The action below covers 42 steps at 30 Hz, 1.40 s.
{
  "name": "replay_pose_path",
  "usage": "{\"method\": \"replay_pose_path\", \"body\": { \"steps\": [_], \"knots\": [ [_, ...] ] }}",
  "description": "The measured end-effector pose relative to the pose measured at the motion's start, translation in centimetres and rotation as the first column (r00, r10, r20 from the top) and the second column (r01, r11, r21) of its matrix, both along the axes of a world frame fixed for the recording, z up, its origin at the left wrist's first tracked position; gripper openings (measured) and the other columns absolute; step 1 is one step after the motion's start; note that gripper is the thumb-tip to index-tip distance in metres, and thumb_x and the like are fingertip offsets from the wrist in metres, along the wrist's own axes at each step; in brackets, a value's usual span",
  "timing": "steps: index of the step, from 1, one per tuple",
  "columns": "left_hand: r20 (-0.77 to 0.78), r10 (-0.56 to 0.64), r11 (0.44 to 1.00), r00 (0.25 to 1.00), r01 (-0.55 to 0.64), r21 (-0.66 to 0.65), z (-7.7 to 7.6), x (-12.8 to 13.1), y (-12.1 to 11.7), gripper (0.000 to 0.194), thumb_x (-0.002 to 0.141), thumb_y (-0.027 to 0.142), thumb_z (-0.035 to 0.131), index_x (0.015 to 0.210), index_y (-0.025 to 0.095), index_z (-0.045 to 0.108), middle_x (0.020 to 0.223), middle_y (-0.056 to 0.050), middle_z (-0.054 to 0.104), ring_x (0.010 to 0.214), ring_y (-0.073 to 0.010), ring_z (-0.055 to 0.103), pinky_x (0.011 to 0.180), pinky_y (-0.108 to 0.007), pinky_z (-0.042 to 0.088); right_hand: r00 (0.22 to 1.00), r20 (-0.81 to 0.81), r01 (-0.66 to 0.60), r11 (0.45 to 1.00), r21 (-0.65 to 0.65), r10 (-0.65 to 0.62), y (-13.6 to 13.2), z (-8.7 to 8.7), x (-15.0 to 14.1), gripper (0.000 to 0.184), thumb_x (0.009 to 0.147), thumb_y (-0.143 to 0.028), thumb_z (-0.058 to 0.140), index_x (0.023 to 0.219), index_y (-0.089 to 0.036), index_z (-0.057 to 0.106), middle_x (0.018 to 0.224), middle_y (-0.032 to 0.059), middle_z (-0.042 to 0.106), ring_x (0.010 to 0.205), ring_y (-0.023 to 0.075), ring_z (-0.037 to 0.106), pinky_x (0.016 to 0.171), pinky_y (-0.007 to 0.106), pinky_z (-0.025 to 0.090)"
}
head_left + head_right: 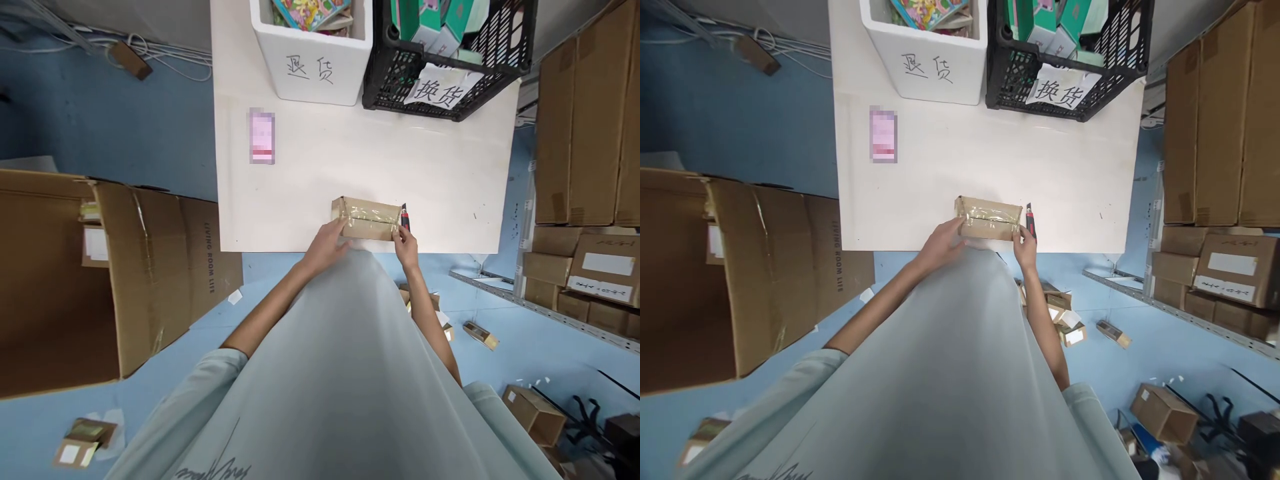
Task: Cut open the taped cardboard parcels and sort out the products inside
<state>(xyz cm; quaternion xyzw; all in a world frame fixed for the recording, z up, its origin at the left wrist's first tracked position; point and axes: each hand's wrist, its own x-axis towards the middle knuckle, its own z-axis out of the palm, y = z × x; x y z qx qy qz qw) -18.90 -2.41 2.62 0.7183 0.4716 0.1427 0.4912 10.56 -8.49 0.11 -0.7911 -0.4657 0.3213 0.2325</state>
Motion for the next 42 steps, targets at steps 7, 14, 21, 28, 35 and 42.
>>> {"method": "replay_pose_path", "body": {
  "steps": [7, 14, 21, 28, 35, 42],
  "knots": [
    [-0.030, 0.196, 0.980, 0.980, -0.197, -0.019, -4.3, -3.8, -1.0, 0.061, 0.107, 0.042, 0.057, 0.163, 0.018, 0.056, 0.163, -0.019, 0.063, 0.151, -0.0343, 0.058, 0.129, -0.051, 0.046, 0.982, 0.124, -0.138, 0.989, -0.046, 0.143, 1.1, 4.5, -5.0, 0.045, 0.109, -0.048, 0.047, 0.120, -0.016, 0.077, 0.112, 0.0171, 0.080, 0.103, 0.0327, 0.071, 0.096, 0.044, 0.056],
    [-0.123, 0.430, 0.884, 0.894, -0.445, -0.145, -6.6, -7.9, -0.8, 0.053, 0.110, 0.050, 0.053, 0.146, 0.014, 0.069, 0.159, -0.024, 0.064, 0.152, -0.0356, 0.059, 0.123, -0.052, 0.053, 0.871, 0.221, -0.431, 0.898, -0.086, 0.440, 3.0, 10.3, -12.7, 0.032, 0.112, -0.030, 0.057, 0.130, -0.020, 0.081, 0.124, 0.0166, 0.077, 0.120, 0.0338, 0.068, 0.112, 0.049, 0.053],
    [-0.145, 0.539, 0.810, 0.830, -0.558, -0.180, -6.8, -8.1, -0.7, 0.045, 0.108, 0.049, 0.056, 0.132, 0.016, 0.076, 0.142, -0.021, 0.077, 0.130, -0.0330, 0.073, 0.117, -0.050, 0.056, 0.818, 0.191, -0.522, 0.839, -0.152, 0.543, 4.0, 11.4, -14.6, 0.029, 0.115, -0.032, 0.057, 0.124, -0.019, 0.082, 0.121, 0.0153, 0.077, 0.121, 0.0319, 0.069, 0.109, 0.045, 0.054],
    [-0.169, 0.624, 0.750, 0.763, -0.646, -0.145, -4.8, -5.0, 0.4, 0.020, 0.100, 0.034, 0.067, 0.109, 0.020, 0.079, 0.124, -0.013, 0.084, 0.106, -0.0264, 0.079, 0.103, -0.040, 0.060, 0.909, 0.215, -0.342, 0.934, -0.105, 0.357, 3.7, 8.3, -7.3, 0.040, 0.112, -0.048, 0.062, 0.128, -0.018, 0.082, 0.123, 0.0174, 0.080, 0.117, 0.0338, 0.073, 0.106, 0.046, 0.057],
    [-0.213, 0.582, 0.758, 0.785, -0.619, -0.207, -3.9, 0.9, 2.5, 0.022, 0.092, 0.030, 0.080, 0.112, 0.021, 0.075, 0.101, -0.007, 0.084, 0.098, -0.0253, 0.080, 0.096, -0.036, 0.060, 0.999, 0.046, -0.013, 0.984, -0.180, 0.022, 3.7, 1.9, 0.2, 0.040, 0.106, -0.052, 0.062, 0.101, -0.019, 0.084, 0.114, 0.0166, 0.087, 0.110, 0.0329, 0.080, 0.102, 0.045, 0.060],
    [-0.159, 0.552, 0.746, 0.819, -0.569, -0.346, -3.7, -0.5, -0.8, 0.024, 0.088, 0.037, 0.084, 0.104, 0.022, 0.075, 0.116, -0.010, 0.086, 0.101, -0.0287, 0.084, 0.093, -0.040, 0.065, 0.990, -0.140, -0.055, 0.981, -0.188, 0.029, -0.1, 0.6, 2.1, 0.033, 0.097, -0.054, 0.068, 0.095, -0.022, 0.078, 0.105, 0.0131, 0.087, 0.098, 0.0287, 0.080, 0.096, 0.043, 0.062]
  ]
}}
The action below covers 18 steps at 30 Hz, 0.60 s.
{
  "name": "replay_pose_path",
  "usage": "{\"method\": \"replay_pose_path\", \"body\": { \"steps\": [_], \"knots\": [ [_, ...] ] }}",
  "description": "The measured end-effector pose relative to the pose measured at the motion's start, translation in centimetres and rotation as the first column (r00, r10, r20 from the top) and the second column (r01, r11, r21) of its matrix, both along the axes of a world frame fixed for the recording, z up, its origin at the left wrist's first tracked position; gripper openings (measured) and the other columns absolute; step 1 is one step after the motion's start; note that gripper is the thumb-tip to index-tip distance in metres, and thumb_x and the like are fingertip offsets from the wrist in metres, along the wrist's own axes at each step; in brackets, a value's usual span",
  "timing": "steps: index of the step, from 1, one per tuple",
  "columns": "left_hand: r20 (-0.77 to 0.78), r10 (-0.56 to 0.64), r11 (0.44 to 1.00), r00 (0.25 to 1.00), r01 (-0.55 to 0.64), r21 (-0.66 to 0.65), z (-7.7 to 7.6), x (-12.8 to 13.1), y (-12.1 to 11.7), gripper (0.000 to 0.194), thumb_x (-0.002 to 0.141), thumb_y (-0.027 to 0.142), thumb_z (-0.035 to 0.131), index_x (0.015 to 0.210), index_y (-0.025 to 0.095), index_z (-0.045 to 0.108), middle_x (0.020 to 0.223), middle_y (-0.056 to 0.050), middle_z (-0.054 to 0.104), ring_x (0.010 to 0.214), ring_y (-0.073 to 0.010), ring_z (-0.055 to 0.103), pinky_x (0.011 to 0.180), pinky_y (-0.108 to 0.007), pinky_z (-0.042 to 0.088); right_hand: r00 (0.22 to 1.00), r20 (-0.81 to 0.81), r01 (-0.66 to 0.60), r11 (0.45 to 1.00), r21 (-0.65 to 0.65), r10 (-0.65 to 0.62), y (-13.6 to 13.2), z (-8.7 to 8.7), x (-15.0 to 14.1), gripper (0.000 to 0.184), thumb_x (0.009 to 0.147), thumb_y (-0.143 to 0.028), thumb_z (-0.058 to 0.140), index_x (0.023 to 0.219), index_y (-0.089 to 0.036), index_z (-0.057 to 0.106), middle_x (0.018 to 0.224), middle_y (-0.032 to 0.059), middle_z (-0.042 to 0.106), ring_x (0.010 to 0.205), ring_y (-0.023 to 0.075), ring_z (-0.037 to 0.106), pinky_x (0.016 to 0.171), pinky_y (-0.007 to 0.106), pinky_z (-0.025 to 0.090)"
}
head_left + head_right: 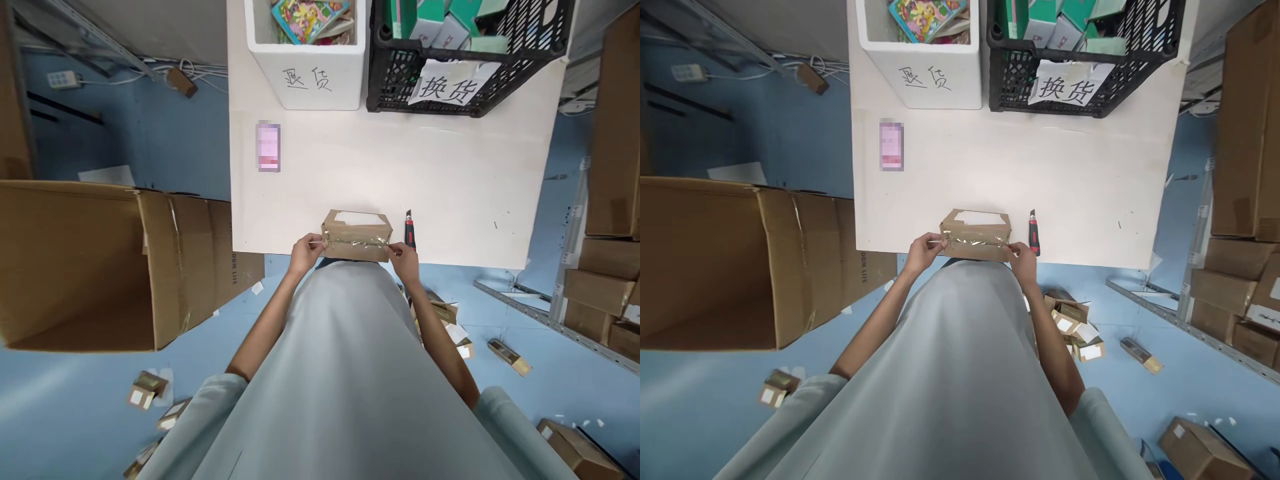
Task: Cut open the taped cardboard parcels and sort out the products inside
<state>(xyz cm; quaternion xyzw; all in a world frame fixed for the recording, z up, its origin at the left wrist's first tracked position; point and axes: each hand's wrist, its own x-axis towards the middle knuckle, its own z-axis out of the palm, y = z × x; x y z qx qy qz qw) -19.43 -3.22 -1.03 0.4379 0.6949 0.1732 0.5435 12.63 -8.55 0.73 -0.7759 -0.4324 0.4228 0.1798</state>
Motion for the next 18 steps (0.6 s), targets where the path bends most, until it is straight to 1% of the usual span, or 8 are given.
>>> {"method": "replay_pose_path", "body": {
  "steps": [3, 6, 9, 12, 15, 18],
  "knots": [
    [0.043, 0.074, 0.997, 0.996, -0.073, -0.026, 0.0, 0.0, -1.7, 0.027, 0.086, 0.041, 0.086, 0.102, 0.021, 0.076, 0.112, -0.011, 0.087, 0.104, -0.0310, 0.085, 0.097, -0.045, 0.067, 0.998, -0.058, -0.027, 1.000, -0.012, 0.026, -1.2, -0.2, 0.3, 0.036, 0.097, -0.057, 0.067, 0.096, -0.022, 0.075, 0.104, 0.0131, 0.087, 0.096, 0.0283, 0.080, 0.095, 0.044, 0.062],
    [0.039, 0.158, 0.987, 0.987, -0.158, 0.004, 0.1, 1.1, -2.2, 0.026, 0.089, 0.040, 0.083, 0.104, 0.020, 0.077, 0.114, -0.013, 0.087, 0.107, -0.0321, 0.085, 0.102, -0.048, 0.067, 0.997, -0.049, -0.053, 0.999, 0.009, 0.054, -1.1, -0.6, 0.5, 0.034, 0.098, -0.055, 0.065, 0.096, -0.022, 0.075, 0.105, 0.0135, 0.086, 0.100, 0.0295, 0.079, 0.098, 0.046, 0.062],
    [0.013, 0.206, 0.976, 0.979, -0.206, 0.070, 0.3, 2.7, -1.3, 0.029, 0.094, 0.038, 0.079, 0.114, 0.018, 0.082, 0.122, -0.012, 0.087, 0.119, -0.0326, 0.082, 0.113, -0.049, 0.063, 0.996, -0.020, -0.087, 0.995, 0.044, 0.088, 0.4, -1.0, 0.6, 0.033, 0.099, -0.052, 0.063, 0.096, -0.022, 0.075, 0.106, 0.0146, 0.085, 0.101, 0.0315, 0.079, 0.100, 0.048, 0.060],
    [-0.047, 0.220, 0.968, 0.974, -0.212, 0.133, 0.6, 4.0, 0.5, 0.031, 0.097, 0.035, 0.075, 0.121, 0.019, 0.085, 0.129, -0.009, 0.085, 0.128, -0.0332, 0.080, 0.120, -0.050, 0.059, 0.993, -0.010, -0.118, 0.992, 0.039, 0.118, 2.6, -0.9, 0.8, 0.034, 0.100, -0.050, 0.061, 0.097, -0.021, 0.077, 0.104, 0.0153, 0.085, 0.101, 0.0328, 0.079, 0.098, 0.048, 0.060],
    [-0.110, 0.233, 0.963, 0.966, -0.213, 0.163, 0.9, 4.8, 2.1, 0.030, 0.098, 0.031, 0.073, 0.121, 0.018, 0.086, 0.127, -0.008, 0.086, 0.126, -0.0351, 0.080, 0.119, -0.050, 0.060, 0.991, 0.027, -0.133, 0.991, -0.004, 0.134, 4.7, -0.5, 1.3, 0.036, 0.103, -0.049, 0.058, 0.095, -0.020, 0.080, 0.101, 0.0149, 0.085, 0.100, 0.0336, 0.079, 0.097, 0.047, 0.059],
    [-0.100, 0.254, 0.955, 0.962, -0.232, 0.186, 1.0, 5.3, 3.0, 0.030, 0.098, 0.033, 0.075, 0.121, 0.017, 0.087, 0.126, -0.009, 0.086, 0.124, -0.0349, 0.081, 0.115, -0.049, 0.062, 0.991, 0.056, -0.125, 0.992, 0.006, 0.124, 6.2, -0.1, 2.0, 0.035, 0.103, -0.047, 0.059, 0.097, -0.020, 0.081, 0.104, 0.0147, 0.086, 0.101, 0.0336, 0.080, 0.098, 0.047, 0.058]
  ]
}}
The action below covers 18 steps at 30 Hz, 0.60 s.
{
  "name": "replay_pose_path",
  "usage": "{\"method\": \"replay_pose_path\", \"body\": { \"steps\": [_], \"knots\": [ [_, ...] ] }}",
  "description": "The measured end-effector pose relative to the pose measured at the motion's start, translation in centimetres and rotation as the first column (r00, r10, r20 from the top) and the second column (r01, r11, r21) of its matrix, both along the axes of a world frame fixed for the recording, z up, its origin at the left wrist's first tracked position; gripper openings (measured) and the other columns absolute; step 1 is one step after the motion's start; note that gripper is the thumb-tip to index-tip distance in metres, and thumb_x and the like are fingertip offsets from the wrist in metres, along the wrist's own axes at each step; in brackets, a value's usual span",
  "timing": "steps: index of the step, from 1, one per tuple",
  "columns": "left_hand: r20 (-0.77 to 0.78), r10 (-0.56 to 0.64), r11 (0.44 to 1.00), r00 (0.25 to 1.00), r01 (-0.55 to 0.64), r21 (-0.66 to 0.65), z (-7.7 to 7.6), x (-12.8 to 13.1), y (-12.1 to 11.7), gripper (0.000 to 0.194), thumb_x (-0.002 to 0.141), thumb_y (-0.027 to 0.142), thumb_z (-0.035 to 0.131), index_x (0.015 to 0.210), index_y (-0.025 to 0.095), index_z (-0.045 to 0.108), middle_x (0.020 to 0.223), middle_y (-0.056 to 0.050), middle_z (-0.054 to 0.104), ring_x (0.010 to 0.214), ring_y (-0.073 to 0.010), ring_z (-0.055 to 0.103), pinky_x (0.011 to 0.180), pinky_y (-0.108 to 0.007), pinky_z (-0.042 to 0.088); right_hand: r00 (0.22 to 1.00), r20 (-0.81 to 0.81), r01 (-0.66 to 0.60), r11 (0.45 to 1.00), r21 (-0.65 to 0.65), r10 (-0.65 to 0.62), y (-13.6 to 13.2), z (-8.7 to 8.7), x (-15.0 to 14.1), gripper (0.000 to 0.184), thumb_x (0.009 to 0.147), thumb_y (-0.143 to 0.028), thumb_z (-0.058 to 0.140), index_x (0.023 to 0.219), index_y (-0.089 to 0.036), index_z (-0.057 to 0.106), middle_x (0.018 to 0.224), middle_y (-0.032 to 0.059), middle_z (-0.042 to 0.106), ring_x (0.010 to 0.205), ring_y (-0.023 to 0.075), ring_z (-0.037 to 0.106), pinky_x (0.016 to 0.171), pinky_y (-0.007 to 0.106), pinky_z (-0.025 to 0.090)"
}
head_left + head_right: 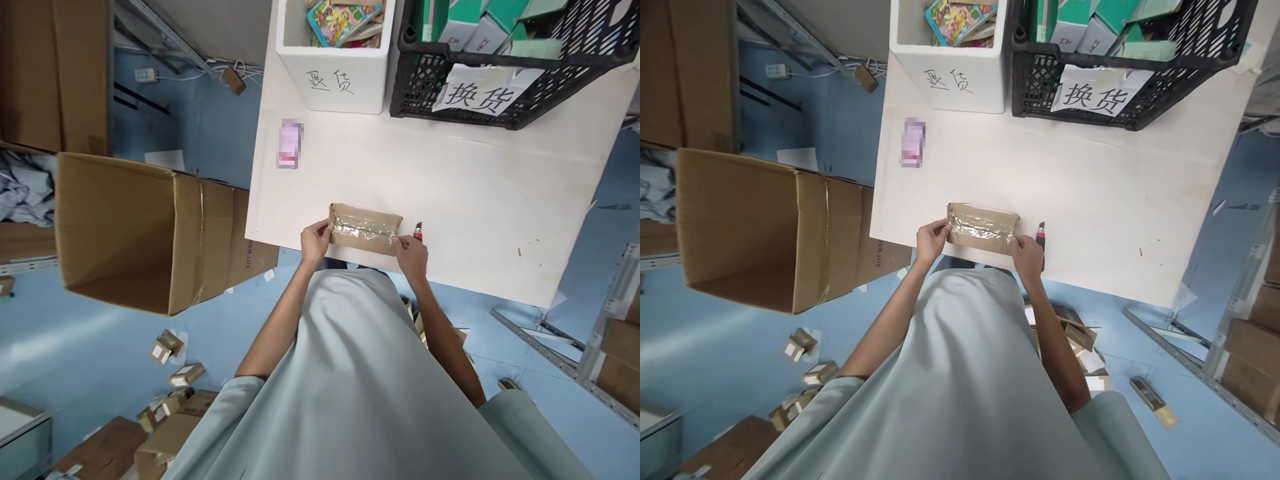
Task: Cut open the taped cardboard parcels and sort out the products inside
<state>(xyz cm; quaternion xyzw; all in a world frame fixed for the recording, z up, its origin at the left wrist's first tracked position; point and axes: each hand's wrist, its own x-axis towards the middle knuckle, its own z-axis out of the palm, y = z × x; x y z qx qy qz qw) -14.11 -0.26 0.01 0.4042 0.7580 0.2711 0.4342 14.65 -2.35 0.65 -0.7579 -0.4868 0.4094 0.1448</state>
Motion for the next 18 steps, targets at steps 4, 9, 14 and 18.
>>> {"method": "replay_pose_path", "body": {
  "steps": [4, 9, 14, 18],
  "knots": [
    [0.029, 0.029, 1.000, 0.999, -0.029, 0.003, -0.4, 0.9, 0.1, 0.032, 0.096, 0.036, 0.078, 0.120, 0.017, 0.086, 0.123, -0.012, 0.087, 0.122, -0.0352, 0.081, 0.114, -0.050, 0.063, 1.000, 0.017, 0.006, 0.998, 0.057, -0.007, 1.5, 0.0, 1.2, 0.035, 0.103, -0.049, 0.060, 0.096, -0.020, 0.080, 0.106, 0.0147, 0.086, 0.102, 0.0334, 0.079, 0.099, 0.048, 0.058],
    [0.038, 0.069, 0.996, 0.997, -0.067, -0.061, -1.6, 1.2, -0.4, 0.026, 0.096, 0.031, 0.074, 0.114, 0.016, 0.084, 0.121, -0.012, 0.087, 0.121, -0.0333, 0.081, 0.115, -0.048, 0.063, 0.998, -0.058, 0.018, 0.999, 0.049, -0.015, 2.0, -2.1, 3.4, 0.052, 0.110, -0.057, 0.043, 0.087, -0.023, 0.076, 0.104, 0.0126, 0.085, 0.103, 0.0294, 0.078, 0.100, 0.042, 0.056],
    [0.102, 0.042, 0.999, 0.994, -0.038, -0.036, -1.8, -0.1, -0.9, 0.038, 0.094, 0.026, 0.075, 0.130, 0.015, 0.076, 0.139, -0.018, 0.080, 0.119, -0.0311, 0.081, 0.114, -0.048, 0.063, 0.967, 0.199, 0.170, 0.985, -0.044, -0.158, 0.6, -5.8, 4.8, 0.037, 0.094, -0.055, 0.069, 0.109, -0.022, 0.070, 0.123, 0.0166, 0.076, 0.111, 0.0318, 0.072, 0.101, 0.045, 0.055],
    [0.087, 0.015, 0.999, 0.996, -0.019, 0.046, -1.4, -0.5, -0.7, 0.041, 0.094, 0.024, 0.074, 0.134, 0.019, 0.071, 0.141, -0.014, 0.079, 0.117, -0.0268, 0.081, 0.110, -0.044, 0.065, 0.941, 0.302, 0.194, 0.975, -0.112, -0.153, -0.2, -7.4, 4.8, 0.041, 0.085, -0.040, 0.075, 0.119, -0.021, 0.064, 0.132, 0.0182, 0.069, 0.115, 0.0331, 0.068, 0.098, 0.045, 0.055]
  ]
}}
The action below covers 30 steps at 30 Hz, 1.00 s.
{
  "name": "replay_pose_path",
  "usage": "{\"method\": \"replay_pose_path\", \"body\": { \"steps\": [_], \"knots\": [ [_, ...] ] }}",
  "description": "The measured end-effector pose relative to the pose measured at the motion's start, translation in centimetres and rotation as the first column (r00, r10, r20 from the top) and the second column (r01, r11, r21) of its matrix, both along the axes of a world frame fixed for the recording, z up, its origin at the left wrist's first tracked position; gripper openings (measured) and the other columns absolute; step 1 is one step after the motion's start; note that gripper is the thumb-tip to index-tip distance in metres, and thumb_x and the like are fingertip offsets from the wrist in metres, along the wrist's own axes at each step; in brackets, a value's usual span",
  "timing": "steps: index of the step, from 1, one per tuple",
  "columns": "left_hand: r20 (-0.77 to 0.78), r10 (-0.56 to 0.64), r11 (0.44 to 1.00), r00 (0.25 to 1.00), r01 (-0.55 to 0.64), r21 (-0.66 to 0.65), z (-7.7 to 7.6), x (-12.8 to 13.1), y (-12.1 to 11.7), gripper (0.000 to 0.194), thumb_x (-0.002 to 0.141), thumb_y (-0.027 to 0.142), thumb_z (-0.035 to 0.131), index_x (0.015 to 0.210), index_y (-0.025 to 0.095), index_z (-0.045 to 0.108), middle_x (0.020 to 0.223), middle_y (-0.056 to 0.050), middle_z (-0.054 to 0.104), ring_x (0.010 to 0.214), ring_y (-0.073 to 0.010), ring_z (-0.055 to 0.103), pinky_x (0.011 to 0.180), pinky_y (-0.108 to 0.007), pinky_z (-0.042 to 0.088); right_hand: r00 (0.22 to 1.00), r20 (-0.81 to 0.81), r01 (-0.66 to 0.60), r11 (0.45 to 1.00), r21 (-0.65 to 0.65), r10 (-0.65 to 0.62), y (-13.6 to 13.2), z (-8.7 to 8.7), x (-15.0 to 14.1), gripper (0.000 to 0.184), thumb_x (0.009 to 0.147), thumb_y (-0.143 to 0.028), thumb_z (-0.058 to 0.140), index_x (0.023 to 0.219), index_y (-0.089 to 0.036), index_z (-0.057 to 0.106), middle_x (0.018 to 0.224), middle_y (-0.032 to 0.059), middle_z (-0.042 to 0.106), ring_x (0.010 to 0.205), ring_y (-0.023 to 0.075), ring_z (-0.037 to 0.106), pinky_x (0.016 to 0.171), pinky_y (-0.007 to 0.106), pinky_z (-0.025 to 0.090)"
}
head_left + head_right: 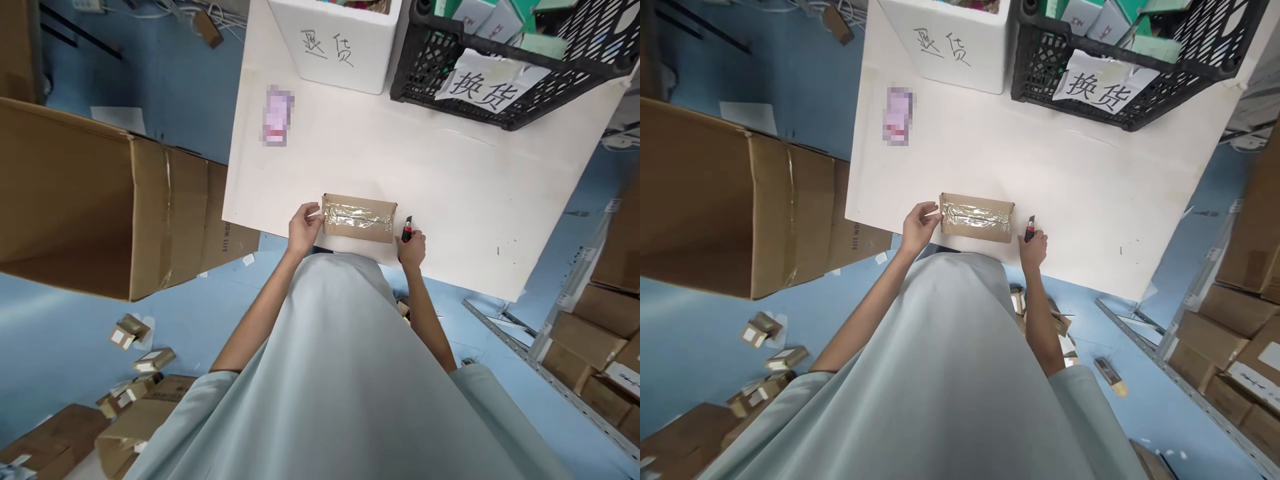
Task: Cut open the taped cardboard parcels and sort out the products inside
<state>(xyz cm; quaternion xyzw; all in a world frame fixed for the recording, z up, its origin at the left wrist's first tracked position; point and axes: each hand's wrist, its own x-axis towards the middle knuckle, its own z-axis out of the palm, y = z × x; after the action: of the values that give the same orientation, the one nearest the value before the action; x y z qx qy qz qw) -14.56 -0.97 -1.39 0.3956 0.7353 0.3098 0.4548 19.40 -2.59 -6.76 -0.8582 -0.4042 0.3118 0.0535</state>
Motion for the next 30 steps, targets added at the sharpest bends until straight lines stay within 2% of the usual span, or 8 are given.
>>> {"method": "replay_pose_path", "body": {
  "steps": [4, 7, 12, 16, 19, 22, 25, 30],
  "knots": [
    [0.030, -0.119, 0.992, 0.992, 0.118, 0.042, 0.3, 0.1, 0.7, 0.027, 0.096, 0.021, 0.069, 0.123, 0.022, 0.075, 0.135, -0.009, 0.079, 0.116, -0.0252, 0.080, 0.107, -0.041, 0.066, 0.998, -0.028, -0.057, 0.998, -0.040, 0.056, 0.2, 0.7, 0.6, 0.035, 0.088, -0.034, 0.067, 0.120, -0.018, 0.066, 0.126, 0.0177, 0.073, 0.109, 0.0309, 0.070, 0.099, 0.044, 0.055],
    [0.020, -0.173, 0.984, 0.985, 0.172, 0.043, 0.1, 0.0, 1.2, 0.026, 0.095, 0.018, 0.070, 0.118, 0.022, 0.080, 0.134, -0.009, 0.078, 0.109, -0.0246, 0.080, 0.104, -0.041, 0.067, 0.995, -0.082, -0.061, 0.997, 0.054, 0.065, 0.7, 2.3, 1.4, 0.036, 0.087, -0.037, 0.066, 0.118, -0.018, 0.069, 0.119, 0.0150, 0.078, 0.104, 0.0284, 0.072, 0.099, 0.042, 0.056],
    [0.068, -0.191, 0.981, 0.979, 0.190, 0.028, -0.8, -0.7, 1.7, 0.031, 0.091, 0.013, 0.075, 0.120, 0.021, 0.083, 0.135, -0.009, 0.075, 0.106, -0.0236, 0.077, 0.104, -0.044, 0.067, 0.976, -0.180, -0.074, 0.963, 0.259, 0.124, 1.5, 6.8, 1.3, 0.038, 0.095, -0.040, 0.056, 0.122, -0.019, 0.071, 0.109, 0.0089, 0.079, 0.093, 0.0241, 0.073, 0.092, 0.040, 0.061],
    [0.163, -0.184, 0.983, 0.969, 0.181, 0.031, -1.4, -1.3, 1.9, 0.031, 0.090, 0.013, 0.078, 0.119, 0.023, 0.084, 0.133, -0.009, 0.075, 0.109, -0.0249, 0.077, 0.108, -0.047, 0.066, 0.900, -0.230, -0.307, 0.912, 0.274, 0.372, 2.9, 11.1, -1.5, 0.046, 0.109, -0.051, 0.047, 0.136, -0.021, 0.070, 0.115, 0.0098, 0.078, 0.095, 0.0255, 0.076, 0.090, 0.041, 0.062],
    [0.177, -0.204, 0.979, 0.963, 0.200, 0.043, -1.6, -1.5, 1.9, 0.032, 0.090, 0.015, 0.079, 0.120, 0.023, 0.085, 0.133, -0.009, 0.075, 0.109, -0.0242, 0.076, 0.107, -0.046, 0.067, 0.752, -0.176, -0.593, 0.768, 0.242, 0.636, 4.2, 13.6, -5.0, 0.046, 0.113, -0.048, 0.049, 0.148, -0.024, 0.067, 0.137, 0.0123, 0.077, 0.117, 0.0316, 0.074, 0.099, 0.045, 0.060],
    [0.182, -0.214, 0.977, 0.960, 0.208, 0.056, -1.9, -1.5, 1.8, 0.032, 0.091, 0.017, 0.079, 0.122, 0.023, 0.084, 0.135, -0.009, 0.075, 0.111, -0.0234, 0.076, 0.105, -0.043, 0.068, 0.563, -0.137, -0.806, 0.578, 0.129, 0.815, 5.5, 14.4, -8.7, 0.046, 0.116, -0.041, 0.045, 0.154, -0.026, 0.066, 0.142, 0.0123, 0.077, 0.119, 0.0338, 0.073, 0.097, 0.044, 0.058],
    [0.210, -0.209, 0.978, 0.955, 0.200, 0.063, -2.2, -1.6, 1.7, 0.028, 0.094, 0.022, 0.081, 0.122, 0.023, 0.084, 0.136, -0.009, 0.074, 0.111, -0.0233, 0.075, 0.106, -0.044, 0.068, 0.432, -0.080, -0.901, 0.433, -0.001, 0.898, 6.6, 14.0, -11.5, 0.046, 0.117, -0.035, 0.044, 0.156, -0.026, 0.066, 0.137, 0.0150, 0.077, 0.112, 0.0337, 0.074, 0.093, 0.042, 0.056],
    [0.239, -0.209, 0.978, 0.948, 0.201, 0.059, -2.5, -1.7, 1.6, 0.027, 0.097, 0.025, 0.082, 0.124, 0.024, 0.082, 0.136, -0.009, 0.072, 0.111, -0.0234, 0.075, 0.108, -0.046, 0.066, 0.288, -0.069, -0.954, 0.280, -0.107, 0.955, 8.1, 13.4, -13.6, 0.051, 0.112, -0.018, 0.046, 0.159, -0.024, 0.063, 0.139, 0.0189, 0.075, 0.106, 0.0326, 0.076, 0.092, 0.043, 0.052]
  ]
}}
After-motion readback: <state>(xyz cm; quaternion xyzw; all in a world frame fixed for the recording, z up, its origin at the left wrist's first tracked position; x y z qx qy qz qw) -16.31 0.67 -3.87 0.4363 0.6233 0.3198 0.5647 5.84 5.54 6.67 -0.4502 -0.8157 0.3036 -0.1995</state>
